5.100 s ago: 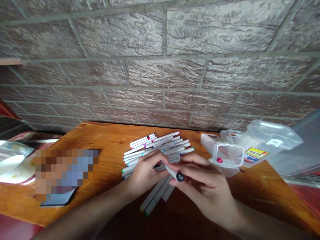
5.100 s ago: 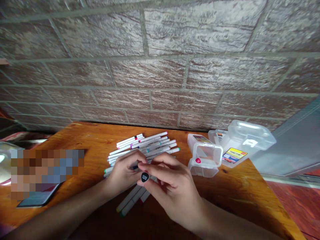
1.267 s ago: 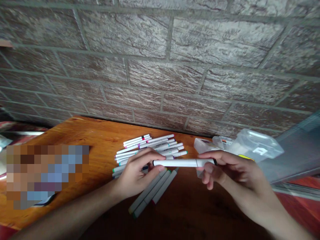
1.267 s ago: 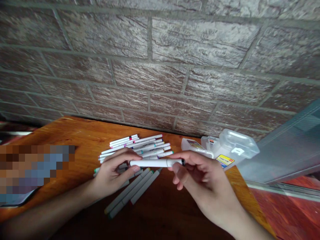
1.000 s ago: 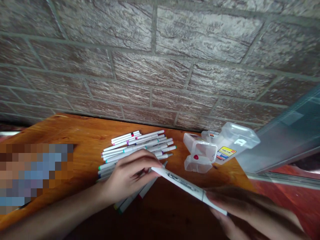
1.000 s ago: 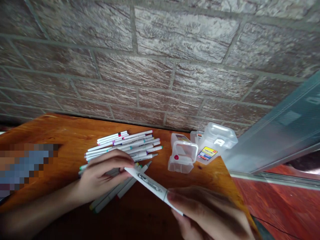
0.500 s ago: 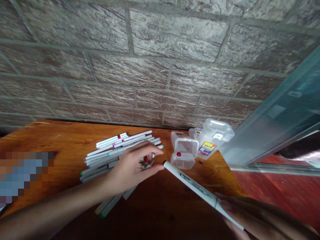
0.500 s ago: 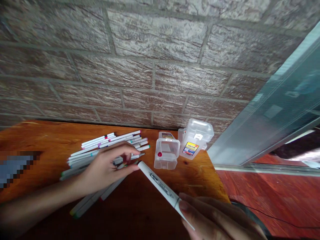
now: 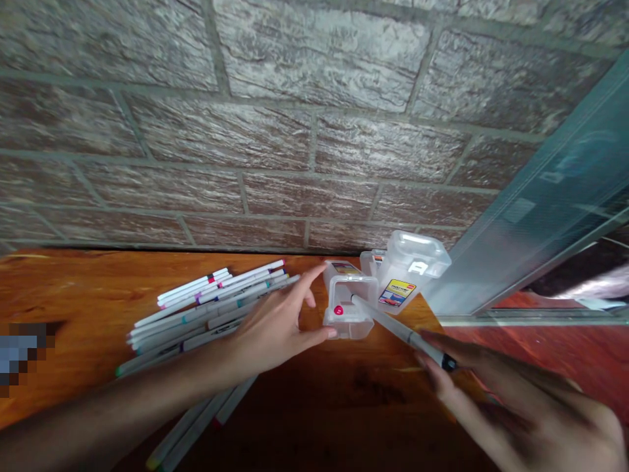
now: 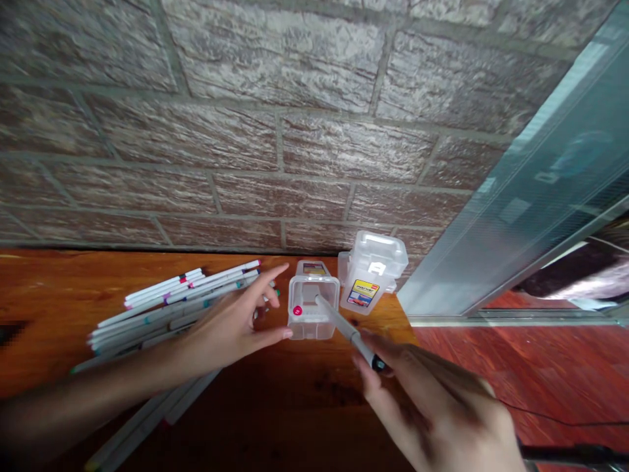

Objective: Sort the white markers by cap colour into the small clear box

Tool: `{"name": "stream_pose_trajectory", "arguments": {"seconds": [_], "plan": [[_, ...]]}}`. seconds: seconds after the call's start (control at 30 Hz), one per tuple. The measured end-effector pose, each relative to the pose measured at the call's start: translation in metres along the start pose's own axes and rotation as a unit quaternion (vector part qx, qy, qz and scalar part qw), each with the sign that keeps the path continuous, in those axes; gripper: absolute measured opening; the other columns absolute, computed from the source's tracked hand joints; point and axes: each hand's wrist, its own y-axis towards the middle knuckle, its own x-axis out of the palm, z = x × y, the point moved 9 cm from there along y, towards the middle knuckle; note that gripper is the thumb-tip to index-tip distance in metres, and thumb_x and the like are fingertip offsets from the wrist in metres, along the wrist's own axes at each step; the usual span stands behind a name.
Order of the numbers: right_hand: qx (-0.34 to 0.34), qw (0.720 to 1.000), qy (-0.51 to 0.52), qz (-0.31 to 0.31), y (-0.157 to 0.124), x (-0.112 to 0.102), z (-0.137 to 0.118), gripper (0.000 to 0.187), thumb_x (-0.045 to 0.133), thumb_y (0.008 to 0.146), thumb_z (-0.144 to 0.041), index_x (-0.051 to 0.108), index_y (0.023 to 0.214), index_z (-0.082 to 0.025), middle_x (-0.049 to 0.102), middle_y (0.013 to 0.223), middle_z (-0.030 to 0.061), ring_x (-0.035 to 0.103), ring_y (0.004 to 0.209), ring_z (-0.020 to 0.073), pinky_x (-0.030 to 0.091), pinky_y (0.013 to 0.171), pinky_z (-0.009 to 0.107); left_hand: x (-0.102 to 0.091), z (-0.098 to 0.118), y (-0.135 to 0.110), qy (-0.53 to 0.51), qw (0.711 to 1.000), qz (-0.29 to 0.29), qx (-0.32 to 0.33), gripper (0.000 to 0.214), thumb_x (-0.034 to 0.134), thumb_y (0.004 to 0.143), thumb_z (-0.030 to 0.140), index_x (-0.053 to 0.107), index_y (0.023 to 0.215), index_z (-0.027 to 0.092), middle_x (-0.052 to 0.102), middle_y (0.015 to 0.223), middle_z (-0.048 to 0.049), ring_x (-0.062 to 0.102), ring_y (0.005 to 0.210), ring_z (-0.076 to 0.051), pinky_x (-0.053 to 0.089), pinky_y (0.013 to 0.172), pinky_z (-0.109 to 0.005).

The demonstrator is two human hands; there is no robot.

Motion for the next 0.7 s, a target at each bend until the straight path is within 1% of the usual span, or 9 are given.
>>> {"name": "stream_pose_trajectory", "arguments": {"seconds": [0.07,0.1,0.2,0.27,0.37,0.43,0.53,0.6,0.7], "plan": [[-0.021,1.0,0.01,0.02,0.016,0.003,-0.01,0.045,0.038,0.115,-0.03,0.075,0.09,-0.023,0.084,0.081,0.0061,0.08,0.063,0.0159,0.064,0.058,0.021,0.005,0.002,0.003,0.026,1.0,-0.012,0.002,0.098,0.076,0.088,0.046,0.018,0.165,0.034,0.069,0.114,-0.0031,0.064,0.071,-0.017,0.049,0.064,-0.032],[-0.025,1.0,0.007,0.017,0.021,0.008,-0.013,0.044,0.039,0.115,-0.029,0.074,0.09,-0.022,0.084,0.082,0.007,0.081,0.065,0.0165,0.064,0.062,0.022,0.007,0.003,0.005,0.03,0.999,-0.015,0.004,0.099,0.077,0.087,0.045,0.017,0.165,0.035,0.069,0.113,-0.0029,0.066,0.073,-0.018,0.049,0.064,-0.032],[-0.04,0.999,0.005,0.012,0.026,0.023,-0.019,0.032,0.045,0.113,-0.025,0.073,0.102,-0.014,0.084,0.084,0.009,0.082,0.072,0.0181,0.065,0.07,0.026,0.008,0.008,0.01,0.029,0.999,-0.006,0.024,0.098,0.08,0.085,0.044,0.023,0.164,0.034,0.068,0.115,-0.0047,0.069,0.09,-0.023,0.055,0.073,-0.035],[-0.049,0.999,0.006,0.006,0.025,0.034,-0.021,0.026,0.051,0.112,-0.025,0.073,0.106,-0.011,0.084,0.086,0.0089,0.082,0.074,0.0191,0.064,0.072,0.028,0.007,0.012,0.012,0.032,0.999,0.006,0.043,0.092,0.082,0.083,0.045,0.032,0.159,0.03,0.064,0.124,-0.0081,0.067,0.106,-0.028,0.058,0.083,-0.04],[-0.056,0.998,0.006,0.0,0.026,0.047,-0.023,0.026,0.054,0.111,-0.026,0.073,0.105,-0.01,0.085,0.09,0.0087,0.082,0.073,0.0201,0.062,0.068,0.031,0.005,0.015,0.014,0.037,0.997,0.021,0.063,0.083,0.082,0.083,0.046,0.04,0.153,0.029,0.055,0.135,-0.0111,0.063,0.116,-0.03,0.06,0.092,-0.045],[-0.055,0.998,0.008,0.001,0.029,0.053,-0.024,0.027,0.053,0.111,-0.026,0.073,0.102,-0.011,0.085,0.089,0.0086,0.081,0.069,0.02,0.06,0.063,0.031,0.004,0.016,0.015,0.035,0.996,0.031,0.073,0.081,0.082,0.083,0.046,0.041,0.151,0.028,0.049,0.139,-0.0117,0.062,0.119,-0.029,0.06,0.096,-0.046],[-0.037,0.999,0.013,-0.008,0.033,0.063,-0.022,0.028,0.053,0.111,-0.027,0.073,0.098,-0.013,0.084,0.085,0.0074,0.08,0.063,0.0203,0.056,0.056,0.031,0.003,0.019,0.016,0.037,0.994,0.041,0.091,0.078,0.081,0.084,0.044,0.041,0.149,0.028,0.043,0.15,-0.0124,0.058,0.128,-0.031,0.058,0.102,-0.046],[-0.019,0.999,0.018,-0.02,0.033,0.07,-0.019,0.029,0.053,0.11,-0.031,0.073,0.098,-0.014,0.082,0.08,0.0061,0.078,0.059,0.0209,0.054,0.053,0.031,0.005,0.02,0.017,0.038,0.994,0.039,0.095,0.077,0.081,0.084,0.041,0.039,0.148,0.027,0.044,0.152,-0.0123,0.057,0.132,-0.032,0.058,0.105,-0.046],[0.017,0.998,0.044,-0.046,0.031,0.082,-0.013,0.031,0.054,0.11,-0.038,0.072,0.099,-0.015,0.079,0.072,0.0031,0.076,0.055,0.0209,0.051,0.05,0.029,0.006,0.02,0.019,0.032,0.994,0.036,0.093,0.075,0.081,0.085,0.041,0.039,0.146,0.026,0.051,0.148,-0.0126,0.059,0.131,-0.033,0.058,0.104,-0.048]]}}
